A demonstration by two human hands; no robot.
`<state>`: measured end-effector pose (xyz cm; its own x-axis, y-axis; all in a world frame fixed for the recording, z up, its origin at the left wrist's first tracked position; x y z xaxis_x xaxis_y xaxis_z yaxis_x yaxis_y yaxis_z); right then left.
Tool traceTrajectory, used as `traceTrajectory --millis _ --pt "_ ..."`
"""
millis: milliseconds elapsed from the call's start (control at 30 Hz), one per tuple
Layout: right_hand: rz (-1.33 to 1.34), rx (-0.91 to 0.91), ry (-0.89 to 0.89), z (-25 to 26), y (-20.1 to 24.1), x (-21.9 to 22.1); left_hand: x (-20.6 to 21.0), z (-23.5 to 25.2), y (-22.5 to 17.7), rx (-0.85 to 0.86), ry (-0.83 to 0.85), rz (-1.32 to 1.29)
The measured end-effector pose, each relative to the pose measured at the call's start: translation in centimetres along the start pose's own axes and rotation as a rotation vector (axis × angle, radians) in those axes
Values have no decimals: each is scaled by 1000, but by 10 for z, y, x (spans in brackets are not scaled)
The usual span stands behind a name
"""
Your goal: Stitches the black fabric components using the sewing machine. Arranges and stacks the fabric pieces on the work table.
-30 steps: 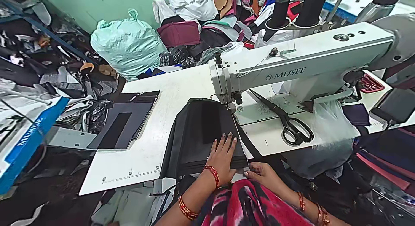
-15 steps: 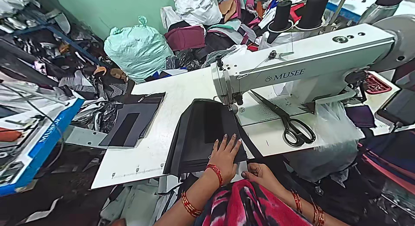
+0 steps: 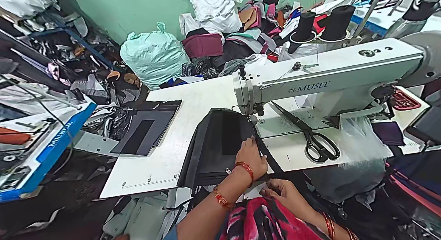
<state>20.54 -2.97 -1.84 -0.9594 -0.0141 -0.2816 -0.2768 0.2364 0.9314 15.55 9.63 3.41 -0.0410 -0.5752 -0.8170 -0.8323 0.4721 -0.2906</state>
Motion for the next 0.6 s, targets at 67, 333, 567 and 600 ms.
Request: traceTrajectory --millis 67,333,567,600 --pt "-59 -35 -11 -2 8 -2 -2 14 -7 -99 45 53" --pt "-229 47 232 5 34 -26 -14 26 -9 -118 149 12" --pt "-440 33 -330 102 41 -77 -15 30 17 87 43 -190" --pt "-434 14 -367 116 40 -72 -15 30 19 96 33 -202"
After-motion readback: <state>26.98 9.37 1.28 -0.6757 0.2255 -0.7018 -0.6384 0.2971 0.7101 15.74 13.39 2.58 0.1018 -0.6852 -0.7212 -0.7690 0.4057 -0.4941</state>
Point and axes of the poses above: each hand's wrist, its own z-axis towards the middle knuckle, its own x-axis out of the palm, y = z × x, the point moved 8 cm from there along z, towards the middle knuckle, and after that the axes turned 2 degrees about x, right-handed, at the moved point
